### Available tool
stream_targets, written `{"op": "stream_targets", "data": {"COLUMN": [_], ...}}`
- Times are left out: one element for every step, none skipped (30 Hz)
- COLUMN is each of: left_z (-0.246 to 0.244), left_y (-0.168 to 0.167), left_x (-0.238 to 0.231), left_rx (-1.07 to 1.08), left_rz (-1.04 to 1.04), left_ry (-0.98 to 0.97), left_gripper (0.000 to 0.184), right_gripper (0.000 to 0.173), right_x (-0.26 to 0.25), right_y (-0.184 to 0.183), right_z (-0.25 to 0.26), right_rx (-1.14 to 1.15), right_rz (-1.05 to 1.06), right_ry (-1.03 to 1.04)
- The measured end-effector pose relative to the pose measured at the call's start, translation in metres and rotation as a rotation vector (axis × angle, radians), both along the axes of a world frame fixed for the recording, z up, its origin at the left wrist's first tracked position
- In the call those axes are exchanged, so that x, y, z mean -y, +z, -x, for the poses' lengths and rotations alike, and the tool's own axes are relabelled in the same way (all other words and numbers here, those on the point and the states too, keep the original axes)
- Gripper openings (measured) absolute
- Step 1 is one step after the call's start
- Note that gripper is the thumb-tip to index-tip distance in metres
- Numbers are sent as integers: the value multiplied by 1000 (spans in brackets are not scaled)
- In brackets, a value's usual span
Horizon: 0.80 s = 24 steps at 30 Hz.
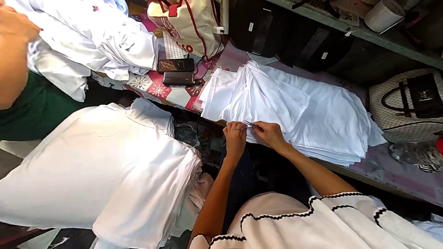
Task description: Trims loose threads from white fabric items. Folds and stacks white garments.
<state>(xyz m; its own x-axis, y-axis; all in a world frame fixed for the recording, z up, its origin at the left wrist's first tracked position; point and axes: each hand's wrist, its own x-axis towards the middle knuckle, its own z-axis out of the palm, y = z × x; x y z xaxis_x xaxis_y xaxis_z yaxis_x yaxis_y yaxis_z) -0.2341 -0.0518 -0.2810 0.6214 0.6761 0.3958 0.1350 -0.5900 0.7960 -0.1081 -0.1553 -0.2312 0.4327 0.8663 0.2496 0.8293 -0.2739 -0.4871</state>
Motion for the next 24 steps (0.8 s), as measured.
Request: {"op": "stream_targets", "data": {"left_z": [3, 5, 7, 7, 6, 6, 6, 5, 5, 5, 4, 3, 2, 3, 5, 9, 14, 19, 25, 30, 34, 38, 40, 42], "left_y": [4, 10, 16, 19, 19, 16, 13, 11, 9, 7, 5, 3, 0, -1, 0, 3, 6, 6, 6, 5, 4, 4, 4, 5], "left_x": [-4, -10, -15, -21, -26, -28, -28, -26, -23, -20, -17, -15, -13, -13, -13, -15, -15, -16, -15, -15, -14, -13, -12, -11], "left_rx": [36, 63, 119, 210, 309, 401, 485, 542, 554, 531, 494, 455, 413, 366, 319, 274, 234, 215, 214, 219, 228, 237, 241, 242], "left_rz": [179, 410, 673, 908, 1086, 1199, 1238, 1182, 1039, 855, 649, 460, 319, 248, 228, 242, 269, 296, 331, 373, 414, 444, 454, 447], "left_ry": [-38, -82, -125, -162, -202, -233, -246, -236, -219, -192, -144, -71, 16, 77, 99, 98, 91, 85, 78, 73, 71, 71, 73, 72], "left_gripper": [16, 18, 20, 21, 22, 23, 23, 24, 33, 45, 50, 46, 34, 22, 15, 14, 15, 16, 17, 17, 17, 16, 16, 15], "right_gripper": [20, 19, 18, 17, 16, 17, 20, 23, 25, 27, 28, 28, 29, 29, 29, 29, 32, 39, 47, 49, 49, 48, 47, 47], "right_x": [-6, -12, -19, -26, -33, -38, -42, -46, -49, -52, -54, -56, -57, -58, -58, -57, -55, -52, -49, -45, -40, -36, -32, -31], "right_y": [10, 20, 30, 38, 43, 47, 49, 49, 49, 50, 51, 50, 50, 48, 47, 48, 52, 59, 66, 72, 76, 78, 78, 76], "right_z": [-3, -6, -9, -11, -13, -15, -17, -20, -22, -23, -23, -22, -20, -18, -17, -16, -14, -11, -7, -5, -3, -2, -1, 0], "right_rx": [-146, -302, -478, -678, -893, -1103, -1272, -1393, -1471, -1512, -1529, -1533, -1534, -1527, -1506, -1458, -1382, -1289, -1204, -1147, -1117, -1108, -1106, -1100], "right_rz": [49, 102, 149, 179, 198, 215, 220, 220, 220, 227, 235, 245, 253, 256, 250, 242, 238, 242, 249, 260, 285, 322, 367, 414], "right_ry": [-23, -43, -67, -90, -108, -118, -126, -135, -147, -151, -150, -151, -150, -146, -134, -124, -130, -154, -177, -182, -172, -158, -138, -125]}}
